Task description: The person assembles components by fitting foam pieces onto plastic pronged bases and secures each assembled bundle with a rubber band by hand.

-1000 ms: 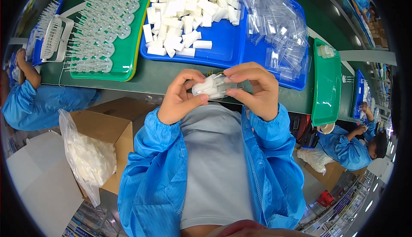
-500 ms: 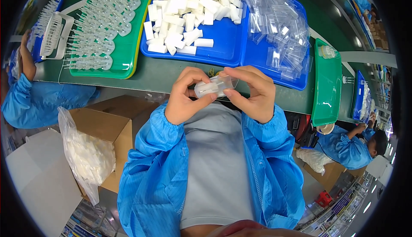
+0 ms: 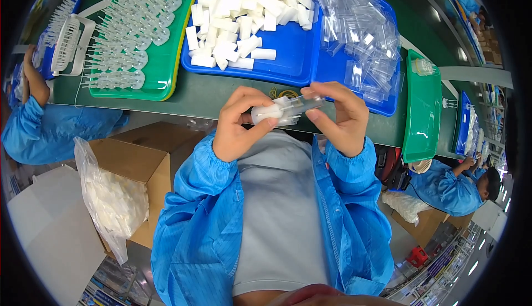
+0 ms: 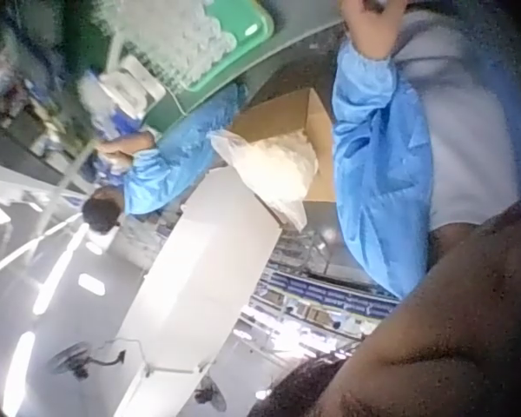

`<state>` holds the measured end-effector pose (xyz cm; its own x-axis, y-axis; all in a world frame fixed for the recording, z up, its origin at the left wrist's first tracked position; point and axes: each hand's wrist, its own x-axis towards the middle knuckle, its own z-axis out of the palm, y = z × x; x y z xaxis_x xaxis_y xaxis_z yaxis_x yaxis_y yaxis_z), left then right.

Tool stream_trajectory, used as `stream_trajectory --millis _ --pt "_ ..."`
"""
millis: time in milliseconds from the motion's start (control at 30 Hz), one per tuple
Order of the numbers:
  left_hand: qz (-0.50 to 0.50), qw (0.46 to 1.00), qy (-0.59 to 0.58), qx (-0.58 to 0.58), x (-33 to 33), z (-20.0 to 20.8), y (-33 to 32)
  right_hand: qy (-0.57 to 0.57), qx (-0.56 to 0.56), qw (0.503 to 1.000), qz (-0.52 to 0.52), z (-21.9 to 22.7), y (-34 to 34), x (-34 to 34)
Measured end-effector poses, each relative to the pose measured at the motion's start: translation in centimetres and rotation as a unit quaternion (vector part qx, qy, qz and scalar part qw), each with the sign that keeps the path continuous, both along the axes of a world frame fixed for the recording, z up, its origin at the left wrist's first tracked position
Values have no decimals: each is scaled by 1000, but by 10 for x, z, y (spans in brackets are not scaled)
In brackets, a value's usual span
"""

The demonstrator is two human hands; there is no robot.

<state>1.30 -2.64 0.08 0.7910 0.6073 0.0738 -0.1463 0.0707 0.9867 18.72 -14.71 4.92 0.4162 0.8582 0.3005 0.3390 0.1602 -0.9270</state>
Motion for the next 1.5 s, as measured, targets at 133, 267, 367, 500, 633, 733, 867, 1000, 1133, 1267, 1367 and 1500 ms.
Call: stream_trajectory --millis 133,267,367,500,633,733,867,1000,1133,1267,1367,1500 --pt "-9 1000 2 -27 0 2 1 -19 2 999 26 -4 0 2" --pt "-29 999 -6 -18 -1 1 1 -11 -1 999 38 -5 -1 4" --pt "-22 1000 -12 -3 0 -1 1 12 -8 999 43 -7 -3 5" --pt "-16 1000 -25 1 0 1 -1 57 21 997 38 -15 -7 1" --pt "-8 1000 -15 -1 -2 3 -4 3 57 997 42 -20 -7 2" --pt "-4 1000 15 24 -2 7 -4 -33 80 995 39 -24 -5 3" --pt "7 991 49 127 -2 13 -2 -26 103 994 40 -29 -3 3" --pt "20 973 67 222 0 20 -3 -27 110 993 36 -34 -2 4" --pt "11 962 100 254 -2 18 -2 -29 101 994 37 -34 -1 4" --pt "-16 994 63 90 -4 11 -1 -33 60 996 50 -27 -1 9" --pt "-32 998 47 5 -4 5 2 -80 25 995 62 -19 -2 14" --pt "-33 999 25 31 -5 2 5 -192 34 977 83 -13 -3 18"
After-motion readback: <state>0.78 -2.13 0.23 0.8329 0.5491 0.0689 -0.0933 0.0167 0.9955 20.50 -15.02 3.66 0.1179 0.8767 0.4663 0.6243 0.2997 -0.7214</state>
